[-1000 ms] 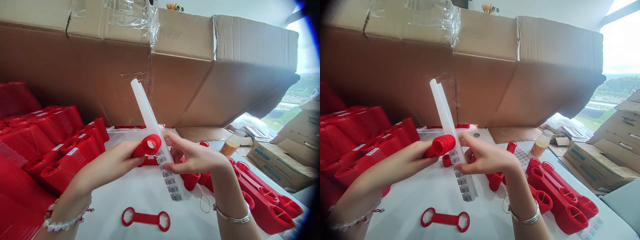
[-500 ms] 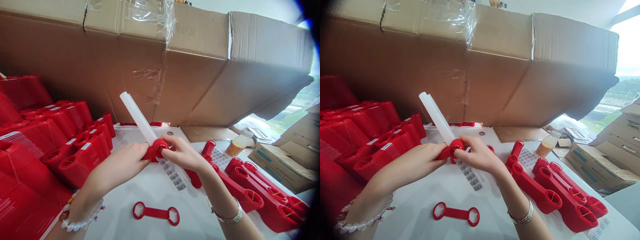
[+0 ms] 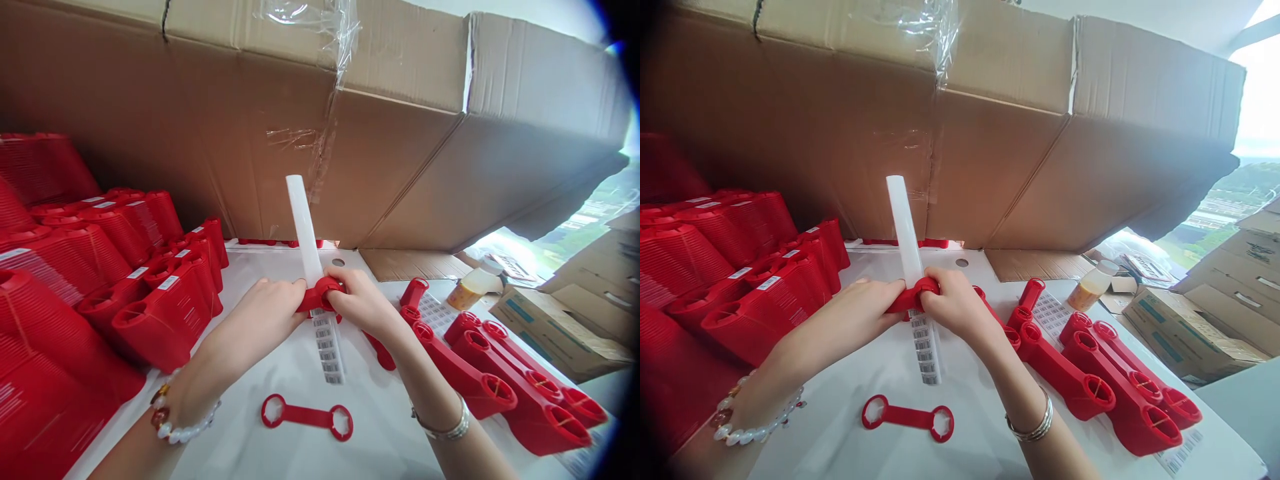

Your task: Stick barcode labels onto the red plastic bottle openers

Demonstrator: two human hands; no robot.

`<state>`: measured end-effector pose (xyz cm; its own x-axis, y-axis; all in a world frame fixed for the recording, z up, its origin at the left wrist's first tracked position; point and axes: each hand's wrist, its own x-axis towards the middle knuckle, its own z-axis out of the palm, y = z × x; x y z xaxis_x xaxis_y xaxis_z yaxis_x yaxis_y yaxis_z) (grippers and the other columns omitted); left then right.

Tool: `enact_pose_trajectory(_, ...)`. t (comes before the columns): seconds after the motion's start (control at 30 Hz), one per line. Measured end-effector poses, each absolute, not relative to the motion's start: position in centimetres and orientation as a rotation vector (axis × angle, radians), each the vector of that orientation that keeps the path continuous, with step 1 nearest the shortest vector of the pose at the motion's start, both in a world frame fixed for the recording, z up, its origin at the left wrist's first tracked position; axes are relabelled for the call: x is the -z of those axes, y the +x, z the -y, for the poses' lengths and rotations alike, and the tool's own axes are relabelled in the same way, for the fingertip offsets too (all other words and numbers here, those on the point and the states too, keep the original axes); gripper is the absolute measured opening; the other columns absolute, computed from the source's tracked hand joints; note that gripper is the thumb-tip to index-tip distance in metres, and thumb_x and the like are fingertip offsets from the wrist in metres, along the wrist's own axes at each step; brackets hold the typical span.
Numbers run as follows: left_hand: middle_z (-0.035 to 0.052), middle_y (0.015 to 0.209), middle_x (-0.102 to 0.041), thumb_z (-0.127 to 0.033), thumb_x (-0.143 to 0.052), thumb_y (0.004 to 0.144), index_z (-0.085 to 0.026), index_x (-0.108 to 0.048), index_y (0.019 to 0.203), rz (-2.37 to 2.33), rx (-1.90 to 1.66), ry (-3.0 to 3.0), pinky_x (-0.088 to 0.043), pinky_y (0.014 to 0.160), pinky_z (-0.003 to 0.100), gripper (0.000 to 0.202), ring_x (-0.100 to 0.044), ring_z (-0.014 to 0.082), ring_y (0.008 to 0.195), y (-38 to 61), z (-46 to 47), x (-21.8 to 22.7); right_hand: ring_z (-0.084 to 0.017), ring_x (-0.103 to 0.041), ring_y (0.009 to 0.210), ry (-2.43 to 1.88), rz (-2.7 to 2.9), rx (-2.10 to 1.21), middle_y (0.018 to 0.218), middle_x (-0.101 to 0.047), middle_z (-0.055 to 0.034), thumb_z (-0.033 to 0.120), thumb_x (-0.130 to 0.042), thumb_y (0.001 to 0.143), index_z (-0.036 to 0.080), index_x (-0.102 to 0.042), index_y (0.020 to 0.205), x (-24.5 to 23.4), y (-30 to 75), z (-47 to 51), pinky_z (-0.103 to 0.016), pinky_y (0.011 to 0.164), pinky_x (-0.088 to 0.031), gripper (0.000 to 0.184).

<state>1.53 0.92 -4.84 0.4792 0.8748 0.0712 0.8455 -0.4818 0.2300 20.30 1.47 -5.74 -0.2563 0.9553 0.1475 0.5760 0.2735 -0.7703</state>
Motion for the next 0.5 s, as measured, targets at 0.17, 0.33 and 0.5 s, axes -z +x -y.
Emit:
enact_pose_trajectory(0.17, 0.0003, 0.067, -0.063, -0.025, -0.051, 0.095, -0.023, -0.051, 0.077, -1.524, -0.325, 2.626, -0.048, 0.081, 0.041, 0.018, -0.062, 0.025, 0.066, 2.0, -1.0, 5.0, -0.016, -0.041, 0.062, -1.38, 1.894, -0.825, 0.065, -0.05, 0.003, 0.014, -0.045, 0.073, 0.023, -0.041, 0.065, 5.8, 20.4, -1.6, -0.031, 0.054, -0.029, 0.012)
enact_pose_trajectory(0.33, 0.0023, 0.081, -0.068, -0.019, -0.057, 0.092, -0.02, -0.056, 0.093, -1.602, -0.474, 2.7, -0.03, 0.114, 0.06, 0.002, -0.066, 0.0263, 0.084, 1.9, -1.2, 5.5, -0.017, -0.047, 0.06, -1.41, 1.789, -0.871, 0.065, -0.054, 0.0006, 0.016, -0.042, 0.073, 0.023, -0.045, 0.065, 6.3, 20.8, -2.2, -0.031, 0.052, -0.033, 0.012)
enact_pose_trajectory(0.5, 0.0112, 0.125, -0.063, -0.018, -0.072, 0.083, -0.02, -0.054, 0.125, -1.58, -1.186, 2.804, -0.032, 0.111, 0.06, 0.046, -0.059, 0.0321, 0.114, 2.4, 1.5, 4.6, -0.017, -0.05, 0.062, -1.395, 1.641, -0.8, 0.069, -0.056, -0.0008, 0.017, -0.041, 0.072, 0.022, -0.048, 0.067, 6.0, 22.0, -2.7, -0.03, 0.051, -0.034, 0.01)
